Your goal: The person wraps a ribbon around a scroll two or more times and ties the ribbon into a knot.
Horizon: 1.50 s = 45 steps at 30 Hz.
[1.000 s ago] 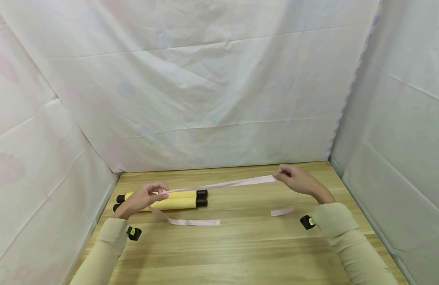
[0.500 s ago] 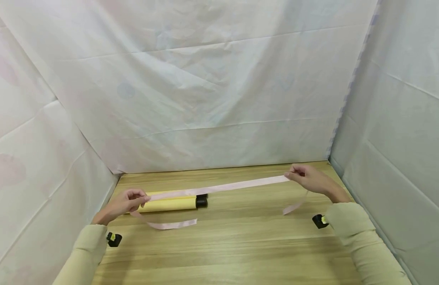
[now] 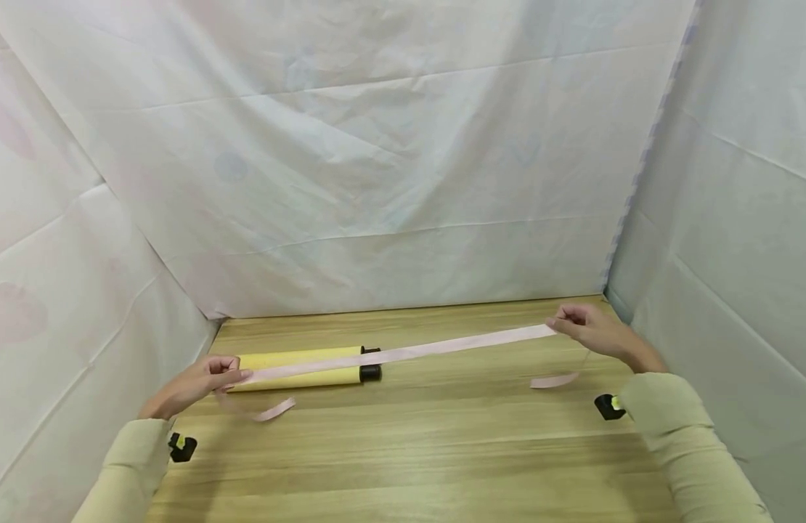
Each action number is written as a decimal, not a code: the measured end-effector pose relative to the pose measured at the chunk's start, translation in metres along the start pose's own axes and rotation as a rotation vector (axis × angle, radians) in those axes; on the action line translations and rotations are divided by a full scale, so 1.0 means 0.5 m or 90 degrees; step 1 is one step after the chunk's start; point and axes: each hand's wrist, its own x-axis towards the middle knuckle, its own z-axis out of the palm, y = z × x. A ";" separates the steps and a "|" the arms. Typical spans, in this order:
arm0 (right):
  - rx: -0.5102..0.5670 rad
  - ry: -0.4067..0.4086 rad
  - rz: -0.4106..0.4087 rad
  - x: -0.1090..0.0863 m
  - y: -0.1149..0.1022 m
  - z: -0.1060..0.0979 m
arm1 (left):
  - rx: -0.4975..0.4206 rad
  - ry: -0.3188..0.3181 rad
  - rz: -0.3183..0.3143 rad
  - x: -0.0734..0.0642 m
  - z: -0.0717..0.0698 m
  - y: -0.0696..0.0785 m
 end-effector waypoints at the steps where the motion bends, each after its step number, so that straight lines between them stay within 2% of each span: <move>1: -0.001 0.001 0.010 -0.002 0.004 -0.003 | 0.004 0.000 -0.003 -0.002 -0.002 -0.002; 8: -0.011 -0.003 0.063 -0.016 0.025 -0.021 | 0.032 -0.013 -0.048 -0.017 -0.011 -0.009; 13: -0.022 -0.002 0.112 -0.024 0.036 -0.025 | 0.015 -0.027 -0.053 -0.029 -0.020 -0.021; 15: -0.025 0.003 0.115 -0.026 0.044 -0.026 | 0.005 -0.027 -0.045 -0.032 -0.023 -0.027; 19: -0.028 0.006 0.115 -0.030 0.062 -0.029 | 0.010 0.001 -0.041 -0.036 -0.026 -0.040; 23: -0.020 0.001 0.117 -0.034 0.075 -0.030 | -0.003 0.017 -0.055 -0.037 -0.026 -0.050; 30: -0.006 -0.007 0.113 -0.040 0.086 -0.031 | -0.028 -0.007 -0.116 -0.045 -0.023 -0.071; 32: -0.004 -0.009 0.114 -0.041 0.090 -0.032 | -0.019 -0.011 -0.118 -0.049 -0.021 -0.078; 34: -0.005 -0.012 0.115 -0.041 0.094 -0.033 | -0.001 -0.015 -0.099 -0.052 -0.020 -0.084; 38: -0.009 -0.015 0.125 -0.039 0.103 -0.039 | 0.032 0.014 -0.091 -0.056 -0.021 -0.092; 41: -0.021 -0.015 0.140 -0.037 0.109 -0.045 | 0.046 0.058 -0.118 -0.056 -0.026 -0.094; 45: -0.042 -0.015 0.160 -0.038 0.114 -0.051 | 0.043 0.088 -0.138 -0.056 -0.036 -0.097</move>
